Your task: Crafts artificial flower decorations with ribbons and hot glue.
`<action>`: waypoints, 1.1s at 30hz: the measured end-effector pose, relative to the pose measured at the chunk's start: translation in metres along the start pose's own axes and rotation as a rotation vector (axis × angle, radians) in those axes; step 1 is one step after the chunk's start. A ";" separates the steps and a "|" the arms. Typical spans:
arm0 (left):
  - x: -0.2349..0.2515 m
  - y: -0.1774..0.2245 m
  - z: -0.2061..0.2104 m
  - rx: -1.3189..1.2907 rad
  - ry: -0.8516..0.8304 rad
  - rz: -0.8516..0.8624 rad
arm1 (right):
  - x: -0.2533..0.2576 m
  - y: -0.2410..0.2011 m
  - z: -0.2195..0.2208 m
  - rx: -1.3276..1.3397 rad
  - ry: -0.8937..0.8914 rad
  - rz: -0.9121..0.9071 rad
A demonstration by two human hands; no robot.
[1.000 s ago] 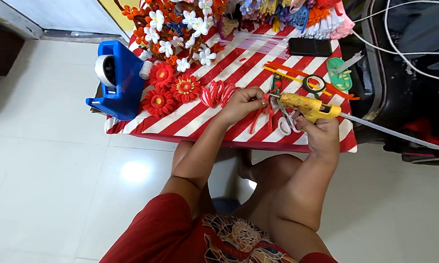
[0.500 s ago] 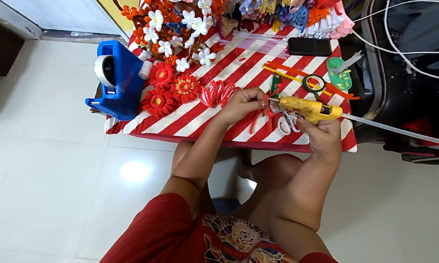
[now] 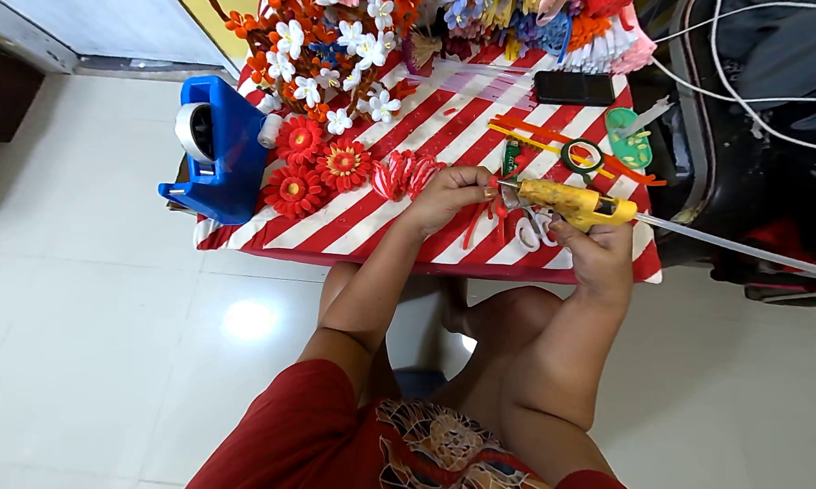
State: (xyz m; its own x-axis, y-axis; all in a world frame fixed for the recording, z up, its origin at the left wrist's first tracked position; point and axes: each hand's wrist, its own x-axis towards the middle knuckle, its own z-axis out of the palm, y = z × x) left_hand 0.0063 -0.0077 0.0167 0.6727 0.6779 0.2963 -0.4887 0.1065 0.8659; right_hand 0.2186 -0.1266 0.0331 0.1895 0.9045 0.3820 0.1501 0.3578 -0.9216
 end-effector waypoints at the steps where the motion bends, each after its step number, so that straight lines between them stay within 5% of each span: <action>1: 0.000 0.000 0.000 -0.015 0.003 -0.006 | 0.000 0.000 0.000 -0.006 -0.002 -0.001; 33: 0.001 0.001 0.000 0.122 0.042 -0.048 | -0.001 -0.002 0.002 -0.080 -0.012 -0.010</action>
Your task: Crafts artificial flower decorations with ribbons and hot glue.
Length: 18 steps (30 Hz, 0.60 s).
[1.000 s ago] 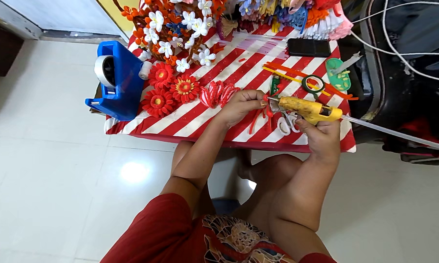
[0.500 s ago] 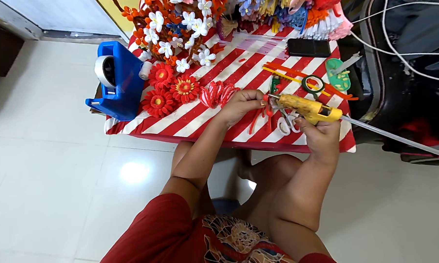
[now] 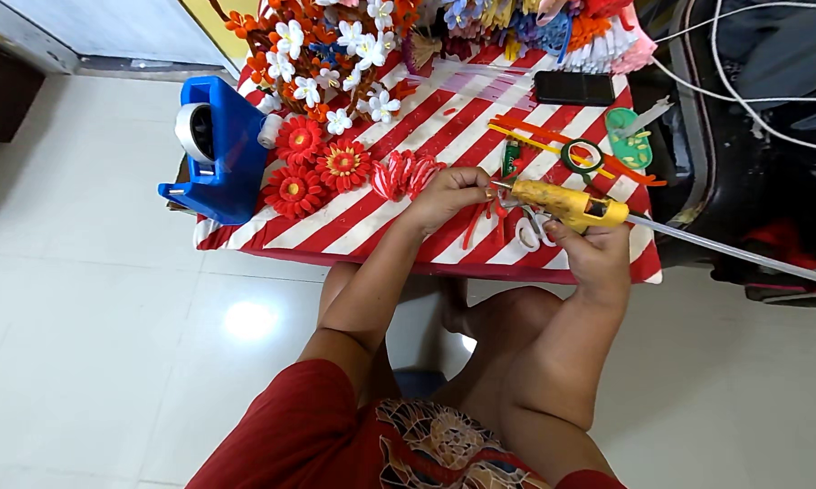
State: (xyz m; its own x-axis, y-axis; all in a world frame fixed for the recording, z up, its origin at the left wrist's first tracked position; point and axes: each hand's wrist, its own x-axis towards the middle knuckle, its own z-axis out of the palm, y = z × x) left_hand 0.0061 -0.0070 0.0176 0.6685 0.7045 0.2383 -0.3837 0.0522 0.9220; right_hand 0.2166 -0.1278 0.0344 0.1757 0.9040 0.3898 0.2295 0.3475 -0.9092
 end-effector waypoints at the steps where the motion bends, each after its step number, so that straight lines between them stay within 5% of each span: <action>1: 0.000 0.000 0.000 0.006 0.003 0.001 | 0.000 0.001 -0.001 -0.011 -0.007 -0.002; 18: 0.000 0.001 -0.001 -0.050 0.003 0.013 | 0.000 0.001 -0.003 -0.014 -0.005 0.006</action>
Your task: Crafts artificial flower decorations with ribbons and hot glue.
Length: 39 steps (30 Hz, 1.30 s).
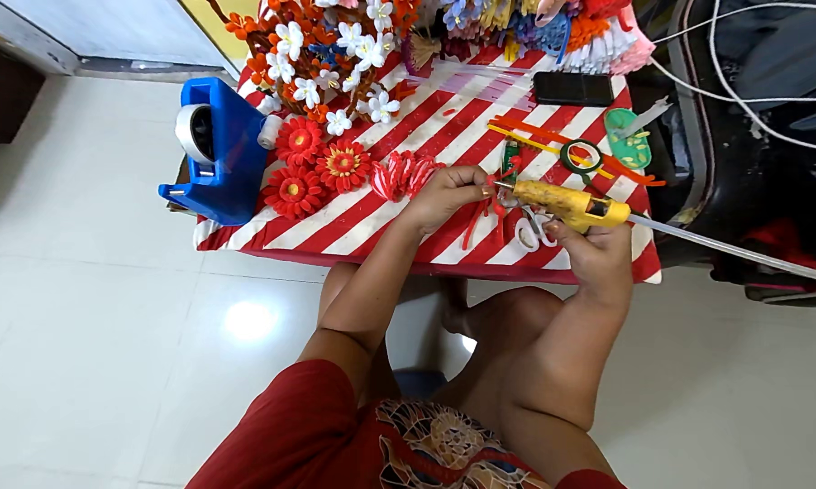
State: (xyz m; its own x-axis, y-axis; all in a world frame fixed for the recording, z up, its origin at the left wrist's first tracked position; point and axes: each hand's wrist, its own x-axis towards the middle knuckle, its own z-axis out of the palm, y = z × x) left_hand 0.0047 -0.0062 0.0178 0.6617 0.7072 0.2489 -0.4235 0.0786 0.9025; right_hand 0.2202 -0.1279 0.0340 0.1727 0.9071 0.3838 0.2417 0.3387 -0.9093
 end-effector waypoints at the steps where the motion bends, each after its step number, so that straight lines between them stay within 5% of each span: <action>1: 0.000 0.000 0.000 -0.003 -0.001 0.001 | 0.000 0.000 0.000 -0.009 0.002 0.004; 10: 0.000 0.006 -0.012 0.117 0.138 0.017 | -0.001 0.001 -0.010 -0.146 0.040 0.028; 16: -0.001 0.013 -0.012 0.245 0.338 0.282 | 0.007 0.015 -0.012 -0.299 0.206 0.184; 27: -0.002 0.010 -0.007 0.176 0.279 0.320 | 0.013 0.004 -0.013 -0.822 0.143 0.472; 34: -0.003 0.010 -0.003 0.082 0.249 0.289 | -0.001 -0.051 0.001 -1.014 0.073 0.764; 37: -0.004 0.013 0.000 0.002 0.231 0.273 | -0.007 -0.064 0.007 -0.931 -0.083 0.639; 39: -0.005 0.014 0.004 -0.044 0.206 0.262 | -0.009 -0.060 0.018 -0.782 -0.116 0.303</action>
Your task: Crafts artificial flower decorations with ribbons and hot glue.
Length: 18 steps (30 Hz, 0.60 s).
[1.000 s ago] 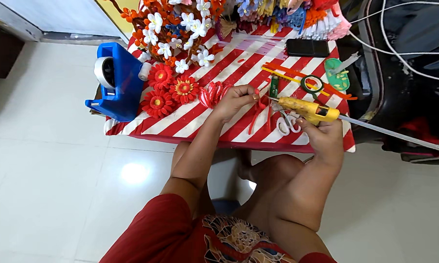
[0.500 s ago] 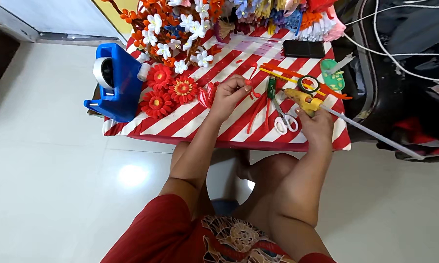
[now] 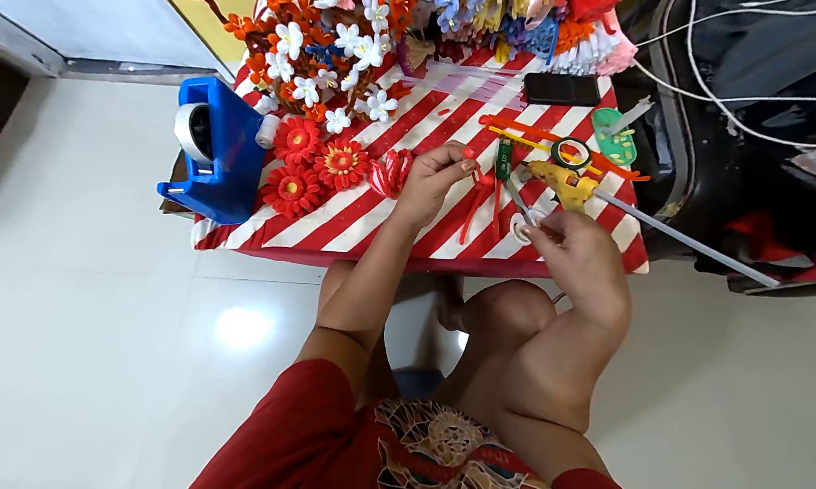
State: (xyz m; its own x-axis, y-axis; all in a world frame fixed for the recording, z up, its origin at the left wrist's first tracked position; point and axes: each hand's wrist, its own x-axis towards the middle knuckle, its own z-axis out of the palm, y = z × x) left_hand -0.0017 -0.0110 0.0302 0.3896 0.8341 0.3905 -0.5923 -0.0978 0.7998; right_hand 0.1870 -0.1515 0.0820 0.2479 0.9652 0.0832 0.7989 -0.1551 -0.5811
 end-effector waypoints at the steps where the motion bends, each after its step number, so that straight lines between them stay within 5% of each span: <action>1: -0.001 0.000 0.002 -0.012 -0.009 -0.009 | 0.005 -0.002 0.012 0.087 0.094 -0.177; 4: -0.003 -0.004 0.007 -0.009 -0.027 -0.018 | 0.025 -0.018 0.047 0.318 0.310 -0.507; 6: -0.005 -0.006 0.009 -0.003 -0.027 -0.013 | 0.034 -0.024 0.063 0.474 0.311 -0.571; 18: -0.002 -0.002 -0.013 0.203 -0.046 0.074 | 0.060 -0.036 0.092 1.153 0.385 -0.423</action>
State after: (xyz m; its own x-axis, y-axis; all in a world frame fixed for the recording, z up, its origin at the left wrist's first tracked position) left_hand -0.0104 -0.0054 0.0225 0.3855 0.7952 0.4680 -0.4679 -0.2687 0.8420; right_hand 0.1226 -0.0685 0.0339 0.3882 0.7418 0.5469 -0.0309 0.6036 -0.7967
